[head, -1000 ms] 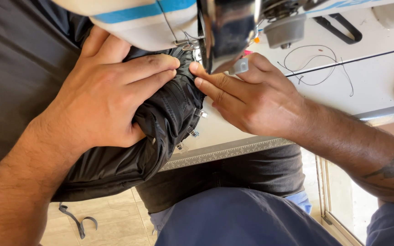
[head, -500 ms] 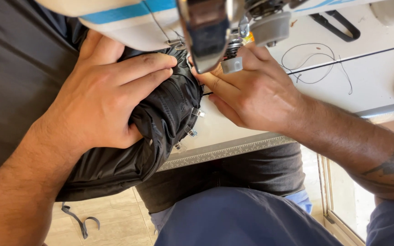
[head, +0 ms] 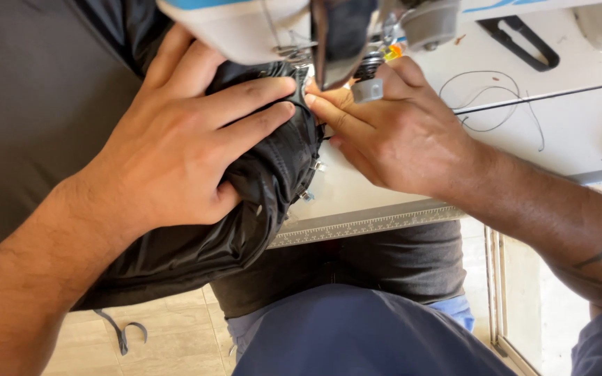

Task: Using an industrial sewing machine to stitch together black fabric components for a bag, including removing clips and guiding the material.

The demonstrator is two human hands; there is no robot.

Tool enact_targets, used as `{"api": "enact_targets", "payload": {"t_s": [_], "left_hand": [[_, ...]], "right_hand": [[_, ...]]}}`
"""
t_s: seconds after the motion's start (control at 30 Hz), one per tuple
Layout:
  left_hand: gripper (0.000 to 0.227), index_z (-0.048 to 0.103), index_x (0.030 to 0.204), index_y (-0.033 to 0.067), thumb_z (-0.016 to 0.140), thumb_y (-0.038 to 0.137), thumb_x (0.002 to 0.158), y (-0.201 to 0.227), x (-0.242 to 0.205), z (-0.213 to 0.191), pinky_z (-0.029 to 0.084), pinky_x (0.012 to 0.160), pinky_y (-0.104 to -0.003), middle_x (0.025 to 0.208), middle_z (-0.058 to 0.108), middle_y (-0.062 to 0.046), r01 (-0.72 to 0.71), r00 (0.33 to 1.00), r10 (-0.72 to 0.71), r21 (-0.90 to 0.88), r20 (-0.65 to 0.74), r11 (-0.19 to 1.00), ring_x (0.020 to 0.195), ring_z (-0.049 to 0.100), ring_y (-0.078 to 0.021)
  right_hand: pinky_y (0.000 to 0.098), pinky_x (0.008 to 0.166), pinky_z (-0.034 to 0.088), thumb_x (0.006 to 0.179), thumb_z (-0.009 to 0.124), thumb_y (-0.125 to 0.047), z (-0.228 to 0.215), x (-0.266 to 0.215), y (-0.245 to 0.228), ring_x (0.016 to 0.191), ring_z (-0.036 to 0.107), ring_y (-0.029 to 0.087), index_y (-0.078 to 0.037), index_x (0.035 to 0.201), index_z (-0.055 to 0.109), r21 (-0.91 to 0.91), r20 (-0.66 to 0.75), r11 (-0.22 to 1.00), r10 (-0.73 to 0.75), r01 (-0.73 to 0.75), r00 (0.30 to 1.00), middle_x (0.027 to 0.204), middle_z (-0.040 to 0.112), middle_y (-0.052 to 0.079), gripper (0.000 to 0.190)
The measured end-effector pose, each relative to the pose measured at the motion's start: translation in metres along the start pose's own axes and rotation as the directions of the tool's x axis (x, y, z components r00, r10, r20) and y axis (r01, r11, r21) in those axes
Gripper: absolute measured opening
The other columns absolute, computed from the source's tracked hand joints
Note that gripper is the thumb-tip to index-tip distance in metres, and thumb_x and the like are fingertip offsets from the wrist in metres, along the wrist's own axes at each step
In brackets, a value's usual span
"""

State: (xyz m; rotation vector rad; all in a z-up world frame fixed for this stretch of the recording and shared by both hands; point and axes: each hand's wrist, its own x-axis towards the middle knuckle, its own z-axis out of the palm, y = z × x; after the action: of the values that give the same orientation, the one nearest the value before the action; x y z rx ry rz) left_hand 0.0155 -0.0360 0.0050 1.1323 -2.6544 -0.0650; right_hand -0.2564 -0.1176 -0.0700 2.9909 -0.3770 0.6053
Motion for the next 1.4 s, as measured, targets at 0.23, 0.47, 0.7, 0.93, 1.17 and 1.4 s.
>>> {"api": "enact_targets", "payload": {"t_s": [0.23,0.47,0.7,0.93,1.17,1.4], "left_hand": [[0.059,0.074,0.113,0.0051,0.075,0.016,0.055,-0.004,-0.003,0.000,0.038,0.114,-0.060,0.129,0.076,-0.002,-0.036,0.999,0.038,0.120,-0.009,0.992,0.119,0.056,-0.0402],[0.046,0.074,0.112,0.0004,0.071,0.011,0.068,-0.006,-0.005,0.006,0.036,0.115,-0.063,0.126,0.076,-0.006,-0.037,0.995,0.038,0.022,-0.087,0.999,0.117,0.055,-0.0450],[0.050,0.073,0.113,-0.0028,0.072,0.008,0.065,-0.006,-0.008,0.006,0.034,0.116,-0.067,0.123,0.075,-0.009,-0.028,0.994,0.026,-0.013,-0.102,1.000,0.122,0.053,-0.0442],[0.053,0.072,0.114,-0.0024,0.072,0.008,0.062,0.000,-0.007,0.007,0.034,0.116,-0.066,0.125,0.075,-0.009,0.004,0.995,-0.005,-0.014,-0.098,1.000,0.125,0.052,-0.0445],[0.059,0.069,0.112,-0.0019,0.075,0.009,0.054,0.008,-0.006,0.012,0.033,0.117,-0.065,0.124,0.074,-0.009,0.061,0.993,-0.059,0.011,-0.105,0.998,0.127,0.051,-0.0460],[0.059,0.069,0.113,-0.0037,0.075,0.009,0.056,0.013,-0.004,0.013,0.030,0.117,-0.066,0.126,0.074,-0.010,0.091,0.988,-0.093,-0.022,-0.124,0.996,0.128,0.048,-0.0477]], "right_hand": [[0.0415,0.095,0.041,0.104,0.072,-0.026,-0.005,0.001,-0.003,0.093,0.063,0.025,-0.006,0.140,0.071,-0.016,-0.004,1.000,-0.019,0.019,1.000,0.144,0.071,0.004,0.041],[0.0373,0.086,0.041,0.110,0.062,-0.012,-0.013,0.008,-0.009,0.100,0.062,0.023,-0.002,0.126,0.077,-0.052,-0.109,0.996,-0.084,0.079,0.991,0.140,0.071,0.005,0.025],[0.0359,0.102,0.049,0.107,0.058,-0.006,-0.013,0.015,-0.008,0.119,0.071,0.017,0.005,0.128,0.072,0.012,-0.029,0.993,-0.115,0.115,0.993,0.144,0.068,0.010,0.028],[0.0346,0.091,0.042,0.110,0.061,-0.016,-0.010,0.010,-0.012,0.101,0.070,0.014,-0.002,0.132,0.073,-0.091,-0.027,0.994,-0.064,0.062,0.998,0.144,0.070,0.006,0.029],[0.0368,0.091,0.044,0.107,0.063,-0.009,-0.011,0.012,-0.010,0.109,0.071,0.017,0.003,0.129,0.074,-0.016,-0.037,0.998,-0.067,0.066,0.997,0.143,0.070,0.010,0.027],[0.0412,0.084,0.041,0.106,0.067,-0.009,-0.010,0.009,-0.009,0.113,0.074,0.021,0.001,0.133,0.073,-0.037,-0.031,0.998,-0.052,0.051,0.998,0.146,0.069,0.011,0.030]]}}
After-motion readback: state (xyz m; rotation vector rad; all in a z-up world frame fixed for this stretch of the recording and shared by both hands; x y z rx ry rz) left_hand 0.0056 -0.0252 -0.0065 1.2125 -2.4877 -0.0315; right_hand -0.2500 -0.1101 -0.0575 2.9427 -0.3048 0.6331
